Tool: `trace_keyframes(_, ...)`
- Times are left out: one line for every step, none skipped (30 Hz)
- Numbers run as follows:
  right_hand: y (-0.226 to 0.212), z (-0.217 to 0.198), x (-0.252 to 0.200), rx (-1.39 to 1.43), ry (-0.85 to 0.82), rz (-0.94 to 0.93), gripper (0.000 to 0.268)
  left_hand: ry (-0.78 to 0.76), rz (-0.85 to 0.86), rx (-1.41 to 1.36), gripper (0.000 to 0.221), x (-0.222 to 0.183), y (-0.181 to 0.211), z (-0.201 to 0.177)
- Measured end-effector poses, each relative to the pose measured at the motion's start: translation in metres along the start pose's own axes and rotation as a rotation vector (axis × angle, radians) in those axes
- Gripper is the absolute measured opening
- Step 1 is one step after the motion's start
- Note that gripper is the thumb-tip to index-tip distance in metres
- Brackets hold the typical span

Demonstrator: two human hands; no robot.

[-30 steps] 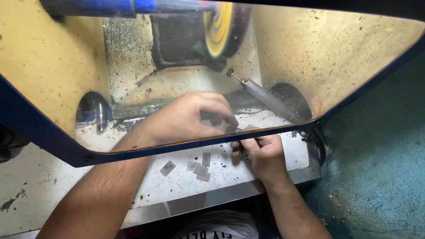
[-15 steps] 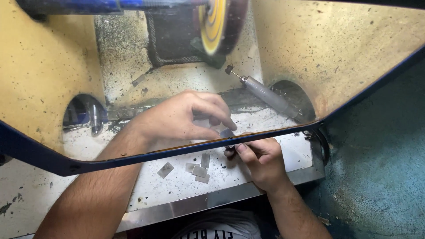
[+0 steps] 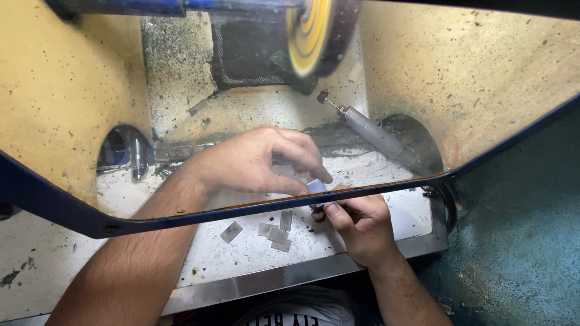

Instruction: Polishing small metal jewelry components using a bench-mounted polishing wheel and a handheld rotary tool inside a protective enclosure.

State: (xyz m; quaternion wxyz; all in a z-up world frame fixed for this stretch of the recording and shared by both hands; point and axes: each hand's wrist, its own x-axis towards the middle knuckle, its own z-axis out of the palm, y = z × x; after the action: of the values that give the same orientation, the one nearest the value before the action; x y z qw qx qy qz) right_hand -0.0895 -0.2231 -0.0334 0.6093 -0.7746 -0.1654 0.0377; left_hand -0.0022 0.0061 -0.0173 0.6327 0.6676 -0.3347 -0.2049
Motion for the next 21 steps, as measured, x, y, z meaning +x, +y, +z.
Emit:
trace_keyframes(-0.0005,0.0001,0.0,0.0,-0.001,0.0,0.029,0.001,-0.001,0.0,0.024,-0.0005,-0.001,0.0006)
trace_keyframes(-0.0009,0.0001,0.0,0.005,-0.008,0.012,0.028,-0.009,0.0,-0.01,0.025,-0.001,-0.0019,0.0012)
trace_keyframes(-0.0015,0.0,0.0001,0.009,-0.016,0.023,0.028,-0.019,0.0,-0.019,0.026,-0.0014,-0.0027,0.0018)
trace_keyframes(-0.0012,-0.0004,-0.0003,0.009,-0.016,0.023,0.028,-0.019,0.0,-0.019,0.026,-0.0016,-0.0029,0.0017)
trace_keyframes(-0.0009,-0.001,-0.0007,-0.002,-0.022,0.028,0.028,-0.021,0.002,-0.022,0.027,-0.0016,-0.003,0.0016)
trace_keyframes(-0.0007,-0.0016,-0.001,-0.013,-0.028,0.032,0.029,-0.024,0.006,-0.024,0.028,-0.0014,-0.003,0.0014)
trace_keyframes(0.0007,-0.0019,-0.0014,-0.013,-0.028,0.031,0.029,-0.025,0.006,-0.023,0.028,-0.0012,-0.0021,0.0006)
trace_keyframes(0.0021,-0.0023,-0.0021,-0.007,-0.028,0.026,0.029,-0.027,0.004,-0.026,0.027,-0.001,-0.0014,0.0)
trace_keyframes(0.0036,-0.0027,-0.0028,0.0,-0.027,0.021,0.03,-0.03,0.001,-0.029,0.026,-0.0008,-0.0006,-0.0005)
trace_keyframes(0.0043,-0.003,-0.0032,0.0,-0.027,0.021,0.03,-0.03,0.002,-0.028,0.026,-0.0006,-0.0004,-0.0001)
trace_keyframes(0.0051,-0.0033,-0.0036,0.002,-0.033,0.022,0.029,-0.03,0.001,-0.028,0.026,-0.0004,-0.0002,0.0001)
trace_keyframes(0.0059,-0.0035,-0.0041,0.003,-0.041,0.025,0.028,-0.03,0.001,-0.028,0.025,-0.0003,-0.0001,0.0006)
trace_keyframes(0.0052,-0.0033,-0.004,0.004,-0.041,0.025,0.028,-0.03,0.0,-0.028,0.025,-0.0003,0.0,0.0004)
trace_keyframes(0.0045,-0.003,-0.0038,0.002,-0.04,0.022,0.028,-0.029,0.001,-0.019,0.025,-0.0004,0.0002,0.0)
trace_keyframes(0.0038,-0.0027,-0.0035,0.001,-0.039,0.02,0.027,-0.027,0.002,-0.01,0.024,-0.0005,0.0004,-0.0003)
trace_keyframes(0.0038,-0.0024,-0.0032,0.001,-0.039,0.02,0.027,-0.027,0.002,-0.01,0.024,-0.0007,0.0007,0.0)
trace_keyframes(0.0038,-0.0021,-0.003,0.004,-0.039,0.023,0.028,-0.028,-0.002,-0.017,0.024,-0.0009,0.001,0.0004)
trace_keyframes(0.0037,-0.0019,-0.0027,0.008,-0.04,0.027,0.028,-0.028,-0.006,-0.023,0.024,-0.0012,0.0013,0.0007)
trace_keyframes(0.0025,-0.002,-0.0015,0.008,-0.039,0.027,0.028,-0.028,-0.006,-0.024,0.024,-0.0007,0.0009,0.0006)
trace_keyframes(0.0013,-0.0021,-0.0003,0.004,-0.047,0.021,0.027,-0.027,-0.005,-0.018,0.024,-0.0003,0.0005,0.0005)
trace_keyframes(0.0001,-0.0021,0.0009,0.0,-0.055,0.016,0.027,-0.026,-0.004,-0.013,0.024,0.0,0.0002,0.0005)
